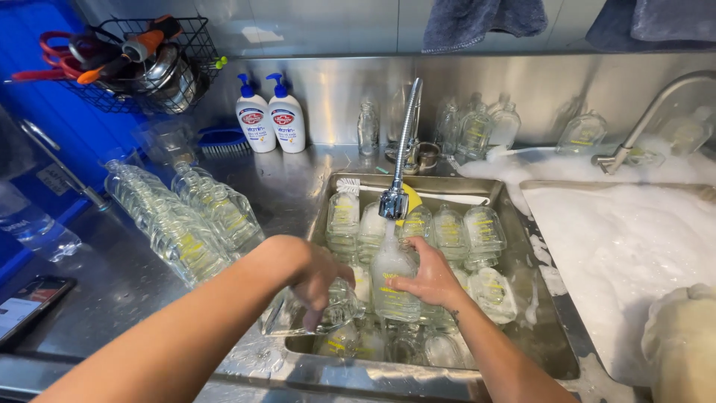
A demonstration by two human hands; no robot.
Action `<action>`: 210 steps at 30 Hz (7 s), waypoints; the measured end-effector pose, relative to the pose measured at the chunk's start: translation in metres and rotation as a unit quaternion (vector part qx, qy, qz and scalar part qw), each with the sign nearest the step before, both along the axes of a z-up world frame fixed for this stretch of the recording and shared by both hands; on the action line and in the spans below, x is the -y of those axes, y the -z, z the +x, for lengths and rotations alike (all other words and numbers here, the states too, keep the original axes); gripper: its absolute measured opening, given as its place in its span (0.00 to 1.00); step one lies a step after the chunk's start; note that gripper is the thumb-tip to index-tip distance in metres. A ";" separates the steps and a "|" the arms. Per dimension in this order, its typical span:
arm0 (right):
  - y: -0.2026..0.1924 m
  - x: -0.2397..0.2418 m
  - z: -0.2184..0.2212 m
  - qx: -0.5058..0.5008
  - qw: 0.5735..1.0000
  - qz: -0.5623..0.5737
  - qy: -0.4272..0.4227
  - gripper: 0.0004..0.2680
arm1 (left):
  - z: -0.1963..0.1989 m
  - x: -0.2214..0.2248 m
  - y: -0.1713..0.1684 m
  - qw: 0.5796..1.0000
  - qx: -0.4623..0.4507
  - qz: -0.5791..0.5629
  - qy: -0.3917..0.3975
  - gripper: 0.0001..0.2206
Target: Rinsing glass bottles under a faucet and organizing them in a tray.
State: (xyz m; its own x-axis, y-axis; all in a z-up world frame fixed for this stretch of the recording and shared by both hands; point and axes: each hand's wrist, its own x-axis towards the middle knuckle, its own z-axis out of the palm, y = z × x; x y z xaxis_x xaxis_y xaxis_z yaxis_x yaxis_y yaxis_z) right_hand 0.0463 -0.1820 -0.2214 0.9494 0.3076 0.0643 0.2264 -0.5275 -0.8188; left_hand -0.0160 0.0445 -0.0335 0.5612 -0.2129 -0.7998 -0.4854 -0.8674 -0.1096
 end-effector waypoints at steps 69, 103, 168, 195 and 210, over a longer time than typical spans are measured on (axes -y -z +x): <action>-0.102 0.006 0.006 -0.133 0.479 0.754 0.429 0.19 | -0.005 0.003 0.177 0.723 0.126 -0.634 -0.244 0.33; -0.150 -0.021 -0.015 -0.165 0.470 0.769 0.401 0.21 | -0.001 0.001 0.185 0.717 0.167 -0.642 -0.214 0.30; -0.047 0.029 -0.011 -0.111 0.460 0.744 0.472 0.29 | -0.003 0.005 0.198 0.737 0.246 -0.617 -0.125 0.33; -0.042 0.015 -0.014 -0.194 0.478 0.714 0.472 0.29 | 0.007 -0.002 0.202 0.775 0.225 -0.516 -0.287 0.34; -0.034 0.019 -0.012 -0.223 0.463 0.734 0.445 0.31 | 0.007 -0.002 0.205 0.741 0.257 -0.558 -0.272 0.34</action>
